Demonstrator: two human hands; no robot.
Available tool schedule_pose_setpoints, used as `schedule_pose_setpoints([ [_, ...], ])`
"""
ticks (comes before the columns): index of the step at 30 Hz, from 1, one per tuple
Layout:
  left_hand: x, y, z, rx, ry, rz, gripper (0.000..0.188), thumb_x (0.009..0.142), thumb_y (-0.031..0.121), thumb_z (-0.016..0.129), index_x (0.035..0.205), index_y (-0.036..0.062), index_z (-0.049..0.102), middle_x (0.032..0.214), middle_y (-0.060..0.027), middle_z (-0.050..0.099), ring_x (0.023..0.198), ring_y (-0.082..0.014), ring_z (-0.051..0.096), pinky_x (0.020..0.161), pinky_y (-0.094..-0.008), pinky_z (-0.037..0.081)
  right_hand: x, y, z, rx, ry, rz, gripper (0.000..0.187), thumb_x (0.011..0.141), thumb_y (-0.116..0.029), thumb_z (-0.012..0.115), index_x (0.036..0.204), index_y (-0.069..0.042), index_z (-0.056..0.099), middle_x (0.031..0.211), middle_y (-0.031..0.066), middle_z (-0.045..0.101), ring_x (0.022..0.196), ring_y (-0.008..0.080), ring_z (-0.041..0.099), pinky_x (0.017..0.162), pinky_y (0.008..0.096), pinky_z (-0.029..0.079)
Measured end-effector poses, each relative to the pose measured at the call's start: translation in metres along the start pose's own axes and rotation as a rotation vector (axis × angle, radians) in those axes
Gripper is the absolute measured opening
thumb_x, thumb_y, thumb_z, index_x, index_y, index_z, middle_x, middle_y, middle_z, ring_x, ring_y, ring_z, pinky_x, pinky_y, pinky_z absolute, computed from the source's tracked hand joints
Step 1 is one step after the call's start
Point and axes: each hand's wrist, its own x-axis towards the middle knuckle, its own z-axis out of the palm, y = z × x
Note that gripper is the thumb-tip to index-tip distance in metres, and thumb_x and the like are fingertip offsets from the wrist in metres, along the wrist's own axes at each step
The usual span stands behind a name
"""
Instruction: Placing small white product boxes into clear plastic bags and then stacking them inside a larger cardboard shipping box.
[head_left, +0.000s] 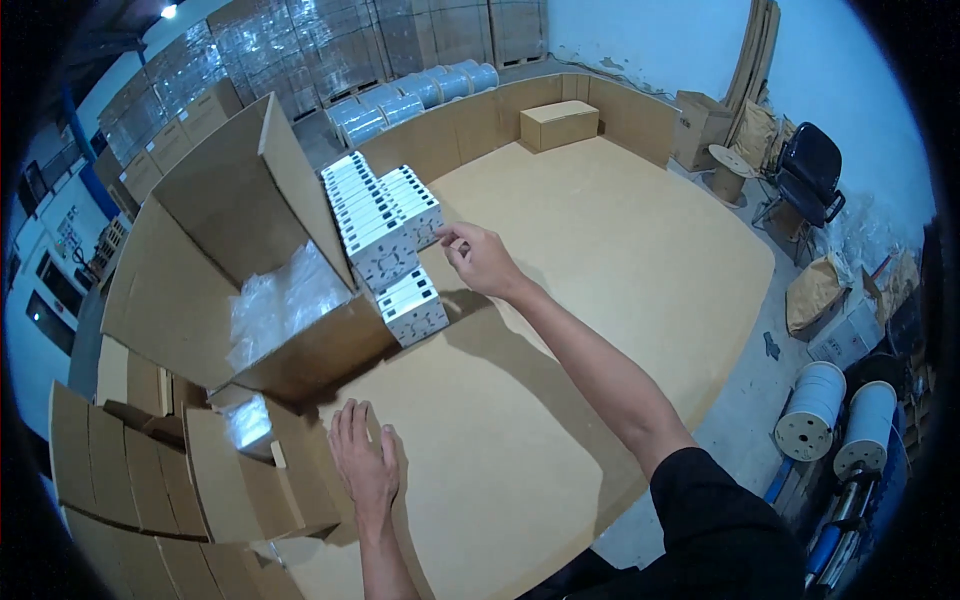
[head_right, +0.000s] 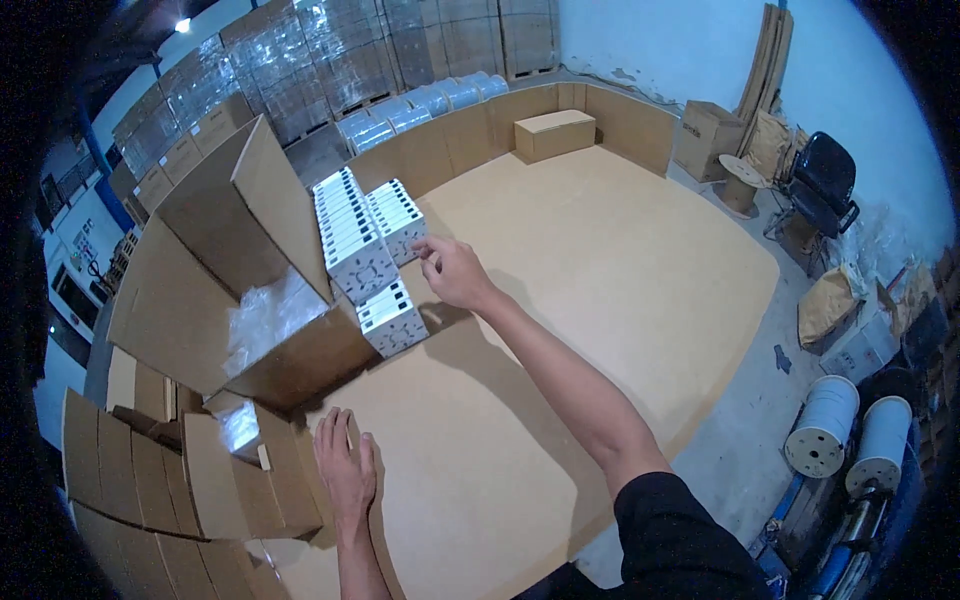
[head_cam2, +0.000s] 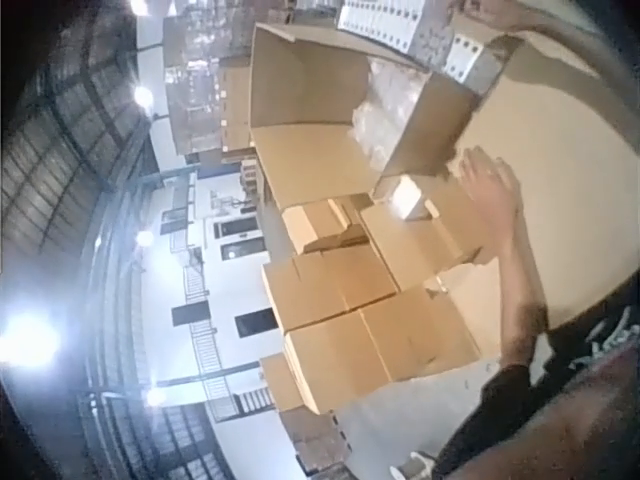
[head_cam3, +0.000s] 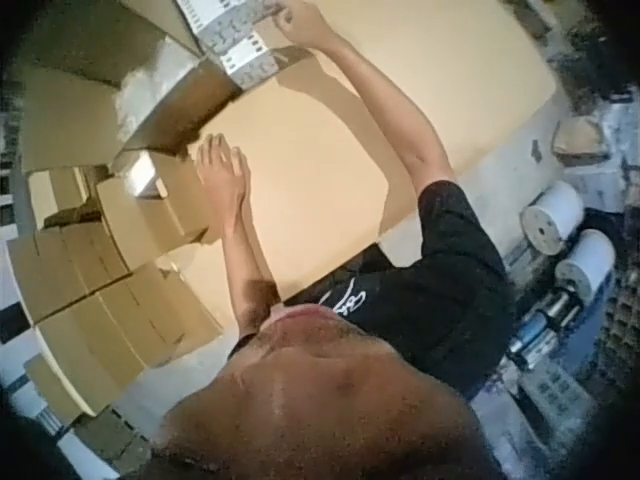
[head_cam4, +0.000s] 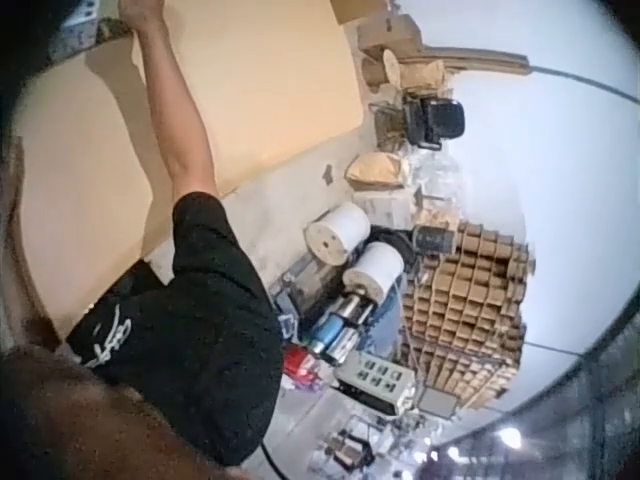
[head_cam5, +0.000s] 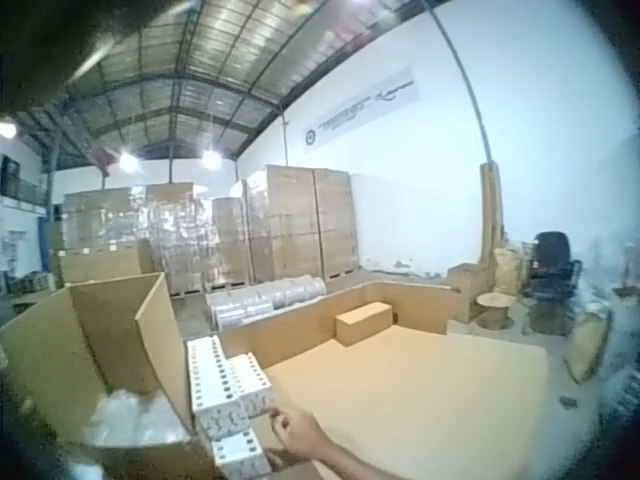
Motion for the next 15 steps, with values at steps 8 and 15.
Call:
schedule_pose_setpoints([
  [8, 0.014, -0.002, 0.004, -0.022, -0.028, -0.017, 0.046, 0.093, 0.018, 0.062, 0.136, 0.0029, 0.055, 0.147, -0.02, 0.049, 0.141, -0.0403, 0.038, 0.119, -0.0513, 0.027, 0.057, 0.073, 0.032, -0.393, 0.02, -0.023, 0.059, 0.086, -0.006, 0.061, 0.143, -0.018, 0.048, 0.145, 0.0228, 0.042, 0.122, 0.0426, 0.055, 0.103, 0.0485, 0.049],
  [15, 0.018, 0.0, 0.001, 0.019, -0.042, -0.046, 0.046, 0.094, 0.016, 0.063, 0.138, 0.0048, 0.056, 0.149, -0.0183, 0.049, 0.142, -0.0384, 0.04, 0.12, -0.0509, 0.028, 0.058, 0.078, 0.045, -0.432, 0.078, -0.05, 0.051, 0.085, -0.004, 0.063, 0.133, -0.019, 0.053, 0.132, 0.0179, 0.052, 0.12, 0.0408, 0.057, 0.096, 0.0486, 0.053],
])
